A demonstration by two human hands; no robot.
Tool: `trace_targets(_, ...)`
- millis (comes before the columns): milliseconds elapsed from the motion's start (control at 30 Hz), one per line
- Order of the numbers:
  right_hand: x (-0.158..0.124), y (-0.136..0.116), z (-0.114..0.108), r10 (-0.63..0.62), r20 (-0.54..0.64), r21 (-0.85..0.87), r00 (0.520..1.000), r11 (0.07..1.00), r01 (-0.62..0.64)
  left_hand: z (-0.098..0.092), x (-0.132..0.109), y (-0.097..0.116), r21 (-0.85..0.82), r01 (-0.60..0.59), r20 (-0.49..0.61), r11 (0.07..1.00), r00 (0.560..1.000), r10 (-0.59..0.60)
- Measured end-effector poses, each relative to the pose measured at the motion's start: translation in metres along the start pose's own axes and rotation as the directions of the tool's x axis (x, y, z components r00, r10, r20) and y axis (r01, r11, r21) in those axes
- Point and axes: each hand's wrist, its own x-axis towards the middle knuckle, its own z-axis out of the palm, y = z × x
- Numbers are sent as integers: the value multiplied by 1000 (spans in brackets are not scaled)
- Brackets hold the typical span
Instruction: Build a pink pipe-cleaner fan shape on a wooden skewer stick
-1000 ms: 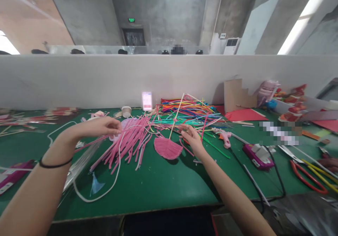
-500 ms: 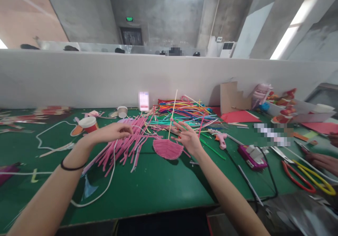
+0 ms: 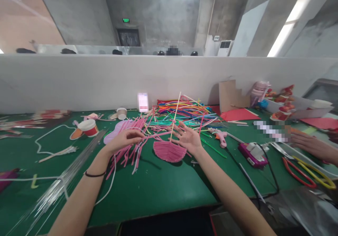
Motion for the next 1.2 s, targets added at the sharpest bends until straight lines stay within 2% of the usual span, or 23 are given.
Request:
trace_targets(100, -1, 1, -1, -12, -32, 26, 999, 1000, 13, 2, 3, -21, -64, 20, -170, 998, 985, -31)
trace_targets(200, -2, 0, -3, -14, -38, 49, 999, 999, 16, 2, 6, -35, 40, 28, -304, 999, 952, -14)
trace_targets(367, -1, 1, -7, 22, -69, 12, 997, 1000, -21, 2, 8, -43, 262, 31, -289, 964, 956, 48)
trace_targets(533, -1, 3, -11, 39, -71, -30, 997, 999, -41, 3, 7, -49, 344, 139, -412, 928, 911, 16)
trace_targets(633, -2, 4, -13, 39, -74, -41, 996, 998, -42, 4, 6, -52, 375, 178, -436, 910, 900, 3)
trace_targets(833, -4, 2, -12, 26, -92, 2, 995, 1000, -26, 10, 4, -42, 337, 36, -316, 941, 946, 76)
trace_targets(867, -4, 2, -12, 20, -100, 7, 995, 1000, -20, 11, 2, -39, 339, 33, -343, 940, 935, 90)
trace_targets(900, -4, 2, -11, 16, -106, 11, 994, 1000, -15, 12, 0, -36, 356, 44, -412, 933, 904, 115)
trace_targets(933, -4, 2, -11, 15, -108, 12, 994, 1000, -14, 12, -1, -33, 384, 64, -508, 921, 847, 154)
trace_targets(1000, -4, 2, -10, 22, -98, 11, 995, 1000, -22, 14, -6, -28, 459, 105, -678, 882, 684, 271)
trace_targets(1033, -4, 2, -10, 32, -89, 11, 996, 999, -31, 15, -8, -26, 499, 116, -717, 859, 613, 333)
trace_targets(1067, -4, 2, -10, 43, -80, 12, 996, 999, -42, 16, -9, -25, 537, 117, -724, 835, 572, 386)
trace_targets(1100, -5, 2, -9, 54, -73, 16, 996, 998, -53, 18, -11, -24, 572, 108, -709, 813, 563, 424)
trace_targets(1133, -5, 2, -9, 62, -69, 22, 996, 998, -61, 19, -12, -23, 601, 93, -682, 794, 579, 448)
trace_targets(1200, -5, 2, -8, 75, -63, 40, 995, 997, -72, 22, -14, -21, 656, 40, -588, 754, 653, 478)
